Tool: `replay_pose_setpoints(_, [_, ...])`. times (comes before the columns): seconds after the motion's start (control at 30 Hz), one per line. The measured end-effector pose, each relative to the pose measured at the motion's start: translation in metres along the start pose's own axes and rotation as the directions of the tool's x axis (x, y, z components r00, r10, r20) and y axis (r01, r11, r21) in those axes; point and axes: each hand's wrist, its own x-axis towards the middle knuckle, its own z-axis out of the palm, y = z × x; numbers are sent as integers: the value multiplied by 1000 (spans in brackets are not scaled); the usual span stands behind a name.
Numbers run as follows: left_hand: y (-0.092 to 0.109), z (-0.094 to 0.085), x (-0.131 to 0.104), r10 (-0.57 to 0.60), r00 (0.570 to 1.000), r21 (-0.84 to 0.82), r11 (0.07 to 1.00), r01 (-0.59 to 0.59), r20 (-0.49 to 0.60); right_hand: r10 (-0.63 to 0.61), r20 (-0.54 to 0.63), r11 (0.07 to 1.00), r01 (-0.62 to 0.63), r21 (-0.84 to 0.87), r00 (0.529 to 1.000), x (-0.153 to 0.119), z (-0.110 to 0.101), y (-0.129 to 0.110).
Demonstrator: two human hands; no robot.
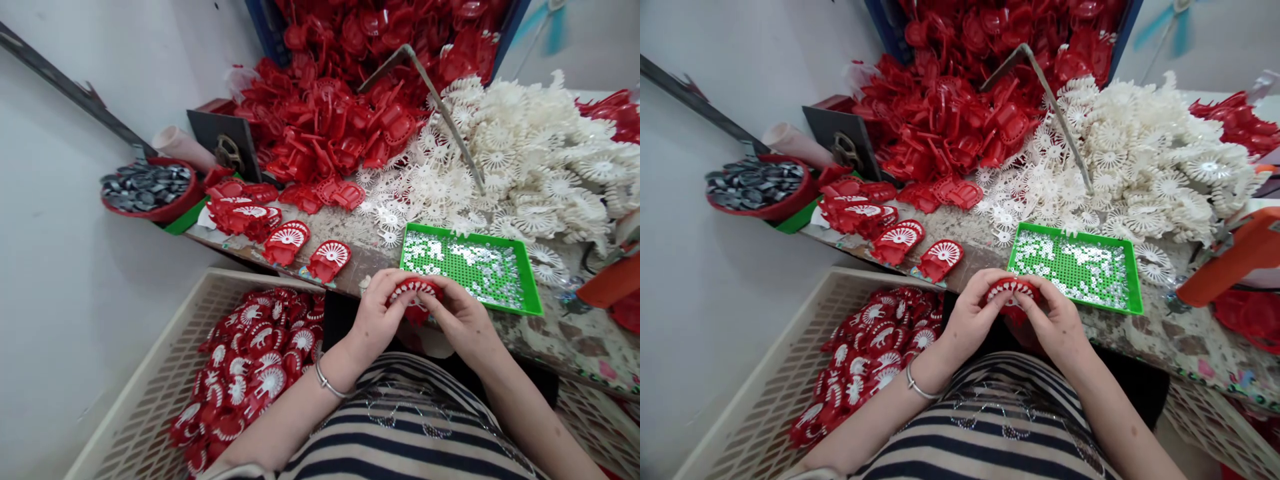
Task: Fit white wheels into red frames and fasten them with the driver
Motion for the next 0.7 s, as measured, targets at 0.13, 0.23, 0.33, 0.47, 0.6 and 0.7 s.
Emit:
replay_pose_setpoints(0.13, [2,-3,-5,302,953,251,922,-294,8,-133,-19,989,132,-60,991,-6,-13,-5])
replay_pose_setpoints(0.23, [2,-2,-11,455,890,396,815,-424,17,-252,-32,961,246,-129,967,-12,-18,-11])
replay_pose_setpoints(0.33, [0,1,-16,550,835,474,738,-480,-10,-323,-30,934,313,-169,946,-16,-19,-15])
replay_pose_setpoints(0.47, [-2,2,-14,664,747,470,669,-575,-31,-420,-29,885,402,-236,907,-18,-21,-19])
replay_pose_setpoints(0.6, [0,-2,-7,610,789,329,732,-596,73,-453,-22,850,425,-311,891,-20,-23,-22])
replay_pose_setpoints(0.7, [2,-1,-6,387,906,129,903,-411,174,-370,-41,891,342,-297,928,-22,-24,-24])
